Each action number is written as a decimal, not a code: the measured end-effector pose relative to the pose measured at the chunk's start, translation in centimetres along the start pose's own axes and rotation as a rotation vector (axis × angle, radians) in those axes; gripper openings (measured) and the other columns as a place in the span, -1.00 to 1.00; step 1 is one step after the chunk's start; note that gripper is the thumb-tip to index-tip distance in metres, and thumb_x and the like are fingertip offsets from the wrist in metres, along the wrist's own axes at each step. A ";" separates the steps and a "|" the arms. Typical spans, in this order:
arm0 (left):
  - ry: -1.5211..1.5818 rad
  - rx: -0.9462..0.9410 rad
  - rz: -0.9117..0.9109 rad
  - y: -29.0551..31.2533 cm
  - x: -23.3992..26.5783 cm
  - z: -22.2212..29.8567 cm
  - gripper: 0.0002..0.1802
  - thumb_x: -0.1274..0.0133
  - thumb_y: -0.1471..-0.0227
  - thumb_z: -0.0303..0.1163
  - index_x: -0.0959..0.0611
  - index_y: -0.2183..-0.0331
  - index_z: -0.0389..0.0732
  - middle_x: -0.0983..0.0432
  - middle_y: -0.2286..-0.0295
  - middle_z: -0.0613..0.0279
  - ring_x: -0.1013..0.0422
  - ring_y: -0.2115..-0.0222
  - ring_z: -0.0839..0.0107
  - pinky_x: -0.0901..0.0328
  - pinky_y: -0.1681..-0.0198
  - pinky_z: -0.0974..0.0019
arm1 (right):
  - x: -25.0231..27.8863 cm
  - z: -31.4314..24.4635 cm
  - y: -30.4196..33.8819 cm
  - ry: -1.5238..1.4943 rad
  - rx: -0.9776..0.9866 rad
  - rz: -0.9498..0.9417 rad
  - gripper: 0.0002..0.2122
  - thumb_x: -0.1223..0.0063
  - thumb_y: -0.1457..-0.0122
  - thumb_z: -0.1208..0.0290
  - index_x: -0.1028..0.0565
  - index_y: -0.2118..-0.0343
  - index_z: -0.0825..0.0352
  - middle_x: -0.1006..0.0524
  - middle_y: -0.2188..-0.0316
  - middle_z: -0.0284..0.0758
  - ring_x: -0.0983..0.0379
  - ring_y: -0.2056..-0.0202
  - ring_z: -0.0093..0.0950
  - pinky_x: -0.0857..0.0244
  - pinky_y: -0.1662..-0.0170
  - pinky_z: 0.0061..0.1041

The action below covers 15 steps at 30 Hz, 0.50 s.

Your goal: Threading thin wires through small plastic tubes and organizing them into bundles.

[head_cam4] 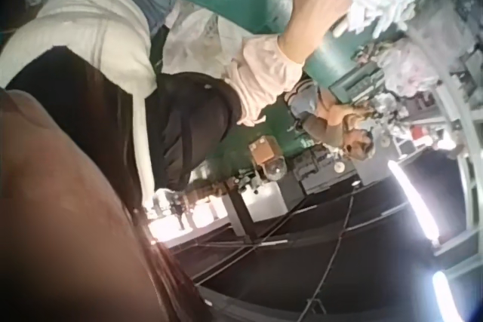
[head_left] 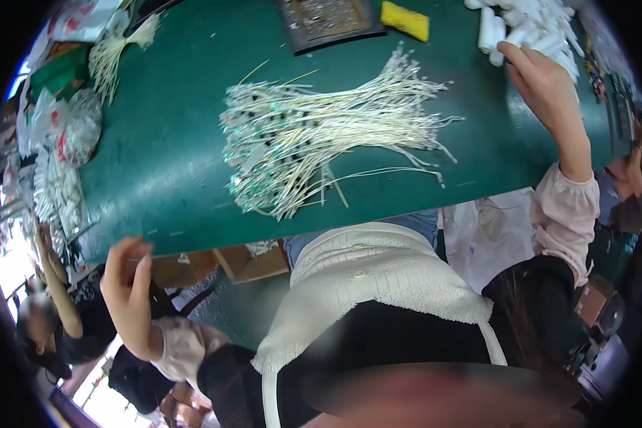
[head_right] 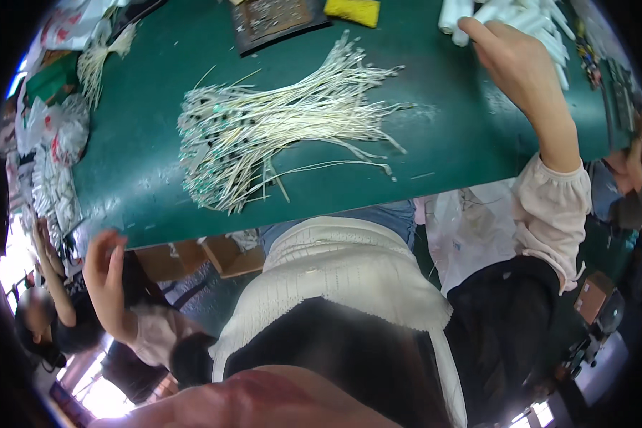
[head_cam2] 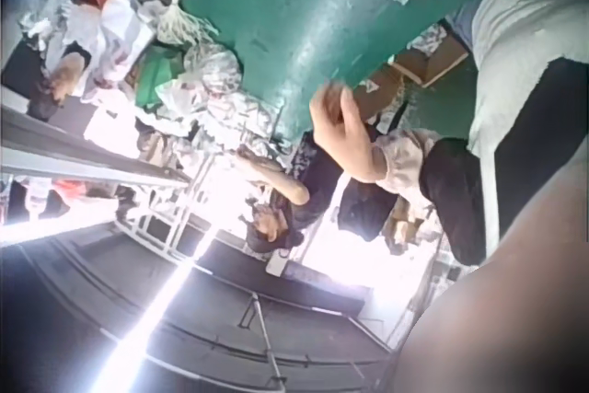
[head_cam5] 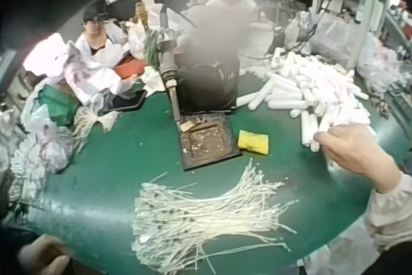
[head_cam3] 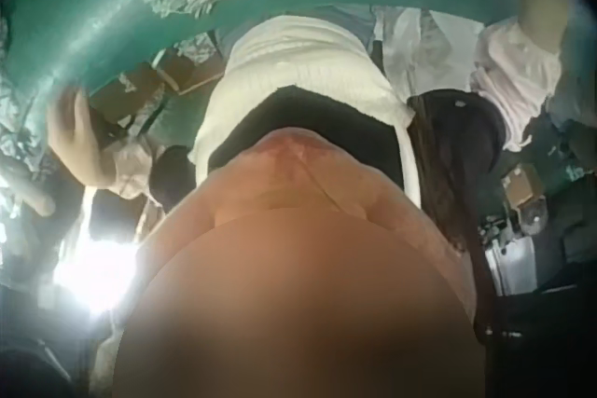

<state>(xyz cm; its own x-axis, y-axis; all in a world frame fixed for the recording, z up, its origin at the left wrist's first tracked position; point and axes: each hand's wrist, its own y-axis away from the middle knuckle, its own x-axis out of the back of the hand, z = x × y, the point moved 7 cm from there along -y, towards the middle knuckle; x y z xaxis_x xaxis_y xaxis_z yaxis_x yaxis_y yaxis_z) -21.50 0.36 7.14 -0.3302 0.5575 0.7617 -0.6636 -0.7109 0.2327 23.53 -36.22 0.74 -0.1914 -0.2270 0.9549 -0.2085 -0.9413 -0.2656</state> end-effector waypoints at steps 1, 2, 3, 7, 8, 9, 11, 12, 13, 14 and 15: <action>-0.013 -0.157 -0.018 -1.2 -1.6 3.2 -0.72 -0.07 -0.10 -0.68 -0.60 0.10 -0.38 -0.61 0.27 0.20 -0.49 0.29 0.49 -0.36 0.17 0.43 | -0.3 0.0 0.0 0.115 -0.002 -0.051 -0.68 -0.14 -0.13 0.58 -0.50 0.03 0.22 -0.44 0.45 -0.25 -0.49 0.41 -0.27 -0.35 0.37 -0.30; -0.054 -0.306 -0.058 -2.2 -2.7 6.2 -0.74 -0.14 0.01 -0.70 -0.64 0.20 -0.38 -0.61 0.28 0.14 -0.52 0.30 0.40 -0.38 0.20 0.35 | -0.6 -0.1 0.2 0.156 0.032 -0.054 -0.68 -0.16 -0.13 0.58 -0.50 0.03 0.25 -0.43 0.43 -0.28 -0.48 0.41 -0.31 -0.35 0.38 -0.32; -0.081 -0.433 -0.115 -3.2 -3.9 8.7 -0.75 -0.19 0.06 -0.68 -0.65 0.24 -0.37 -0.60 0.30 0.11 -0.52 0.31 0.33 -0.38 0.21 0.32 | -0.7 -0.4 0.2 0.147 0.038 -0.053 -0.68 -0.16 -0.13 0.58 -0.50 0.03 0.25 -0.43 0.43 -0.28 -0.48 0.41 -0.31 -0.35 0.38 -0.32; -0.148 -0.822 -0.253 -5.4 -9.6 16.1 -0.74 -0.26 0.19 -0.70 -0.66 0.33 -0.35 -0.52 0.35 0.12 -0.47 0.32 0.19 -0.33 0.24 0.29 | -0.2 -0.8 0.7 0.148 0.086 -0.008 -0.66 -0.18 -0.10 0.61 -0.50 0.03 0.30 -0.42 0.44 -0.30 -0.47 0.42 -0.35 -0.35 0.37 -0.36; -0.160 -0.891 -0.282 -5.7 -10.9 17.3 -0.73 -0.27 0.19 -0.70 -0.67 0.33 -0.31 -0.49 0.38 0.12 -0.46 0.33 0.19 -0.33 0.27 0.28 | 0.0 -0.7 0.6 0.117 0.087 0.012 -0.64 -0.21 -0.06 0.63 -0.50 0.03 0.30 -0.45 0.44 -0.30 -0.48 0.42 -0.35 -0.36 0.37 -0.38; -0.173 -0.948 -0.279 -5.5 -11.8 17.9 -0.74 -0.28 0.19 -0.66 -0.68 0.33 -0.29 -0.47 0.39 0.13 -0.44 0.35 0.17 -0.33 0.30 0.26 | 0.1 -0.8 0.3 0.079 0.094 0.036 -0.61 -0.24 -0.02 0.64 -0.51 0.04 0.30 -0.48 0.43 -0.30 -0.49 0.41 -0.35 -0.37 0.36 -0.40; -0.184 -1.020 -0.346 -4.9 -13.1 18.7 -0.78 -0.29 0.19 -0.61 -0.67 0.37 -0.25 -0.42 0.39 0.16 -0.40 0.35 0.15 -0.31 0.31 0.21 | 1.0 -1.4 -0.3 0.020 0.114 0.117 -0.63 -0.30 0.01 0.65 -0.53 0.08 0.31 -0.52 0.45 -0.30 -0.50 0.46 -0.40 -0.38 0.38 -0.46; -0.180 -1.020 -0.350 -4.6 -13.3 19.0 -0.78 -0.29 0.19 -0.61 -0.67 0.37 -0.25 -0.42 0.39 0.16 -0.40 0.35 0.15 -0.31 0.31 0.21 | 2.0 -1.1 -0.3 -0.053 0.008 0.168 -0.66 -0.31 -0.01 0.64 -0.55 0.11 0.32 -0.51 0.47 -0.31 -0.48 0.49 -0.45 -0.37 0.40 -0.50; -0.199 -1.032 -0.370 -4.1 -13.7 19.2 -0.79 -0.29 0.20 -0.58 -0.66 0.39 -0.23 -0.40 0.39 0.17 -0.37 0.34 0.15 -0.30 0.31 0.20 | 3.1 -0.7 -0.3 -0.124 -0.099 0.220 -0.69 -0.33 -0.03 0.62 -0.56 0.13 0.33 -0.51 0.50 -0.32 -0.46 0.52 -0.50 -0.35 0.41 -0.54; -0.230 -1.029 -0.391 -3.9 -14.4 19.2 -0.80 -0.30 0.20 -0.56 -0.65 0.41 -0.21 -0.38 0.39 0.19 -0.35 0.34 0.16 -0.29 0.31 0.18 | 3.1 -0.8 -0.7 -0.171 -0.130 0.276 -0.76 -0.33 -0.10 0.58 -0.57 0.15 0.37 -0.46 0.55 -0.41 -0.34 0.55 -0.64 -0.25 0.46 -0.63; -0.237 -1.015 -0.394 -3.7 -14.8 19.1 -0.80 -0.30 0.20 -0.56 -0.65 0.41 -0.21 -0.38 0.39 0.19 -0.35 0.34 0.16 -0.29 0.31 0.18 | 2.5 -1.0 -0.8 -0.187 -0.127 0.277 -0.76 -0.33 -0.10 0.58 -0.57 0.15 0.37 -0.46 0.55 -0.41 -0.34 0.55 -0.64 -0.25 0.46 -0.63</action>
<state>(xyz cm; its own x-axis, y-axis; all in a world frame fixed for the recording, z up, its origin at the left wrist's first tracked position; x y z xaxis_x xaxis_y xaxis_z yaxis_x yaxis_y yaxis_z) -1.35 -13.46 6.53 0.0892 0.4938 0.8650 -0.9706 0.2381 -0.0359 22.22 -35.83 3.22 -0.0814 -0.5224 0.8488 -0.2931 -0.8014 -0.5214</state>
